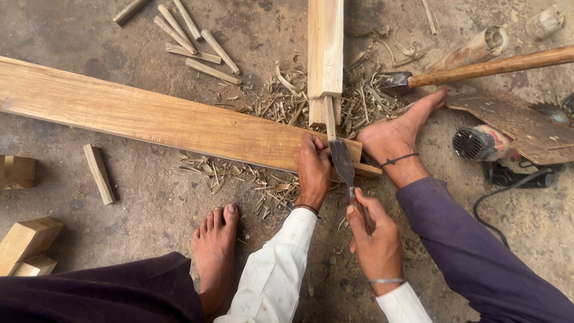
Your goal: The person sits on the floor of a workshop and uses a chisel to pare and shape the end of a wooden rail fitted into a frame joint, holding the rail steady with one hand while cutting with the other. They occasionally reposition the workpiece and clear shavings as they refine the joint.
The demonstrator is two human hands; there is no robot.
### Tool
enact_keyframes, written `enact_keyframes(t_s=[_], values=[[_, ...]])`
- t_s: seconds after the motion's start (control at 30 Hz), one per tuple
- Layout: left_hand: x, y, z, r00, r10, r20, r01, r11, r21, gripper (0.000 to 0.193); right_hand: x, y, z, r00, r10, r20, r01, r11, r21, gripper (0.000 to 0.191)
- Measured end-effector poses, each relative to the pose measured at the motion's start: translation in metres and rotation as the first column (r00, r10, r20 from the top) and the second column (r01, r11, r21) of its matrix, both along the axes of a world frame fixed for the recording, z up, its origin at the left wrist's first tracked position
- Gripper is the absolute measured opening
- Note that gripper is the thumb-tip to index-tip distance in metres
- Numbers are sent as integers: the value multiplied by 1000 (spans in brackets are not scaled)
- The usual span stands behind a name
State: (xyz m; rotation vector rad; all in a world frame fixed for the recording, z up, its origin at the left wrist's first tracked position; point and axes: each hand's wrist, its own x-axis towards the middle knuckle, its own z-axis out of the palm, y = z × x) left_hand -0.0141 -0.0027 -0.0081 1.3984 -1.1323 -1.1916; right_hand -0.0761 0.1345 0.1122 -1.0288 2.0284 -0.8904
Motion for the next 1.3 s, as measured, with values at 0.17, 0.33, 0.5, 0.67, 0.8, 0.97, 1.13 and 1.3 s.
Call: enact_keyframes(t_s=[0.17,0.33,0.5,0.67,0.8,0.97,1.13,1.3], values=[[1,2,5,951,9,-308,5,999,45,20,10,-33,21,999,18,-30,-18,1000,-9,38],[0,3,5,989,23,-144,-26,1000,-13,20,3,-25,18,1000,8,4,-8,999,34,41],[0,6,-1,999,46,3,-45,997,-68,21,-7,5,-1,999,0,43,0,1000,6,38],[-2,2,-6,999,24,30,-24,1000,1,19,1,-2,5,1000,-11,-5,11,1000,29,40],[-2,1,-3,998,26,-58,-29,998,-56,20,7,-20,13,1000,18,22,-17,999,-35,37],[0,2,4,990,8,-138,6,995,101,18,2,-20,9,999,10,50,-10,1000,-2,39],[2,3,6,999,31,-30,-32,999,-18,20,-1,-13,4,1000,9,17,-9,1000,-19,35],[1,3,7,1000,21,-14,-22,999,-47,19,-3,-17,3,999,29,19,-29,1000,-3,38]])
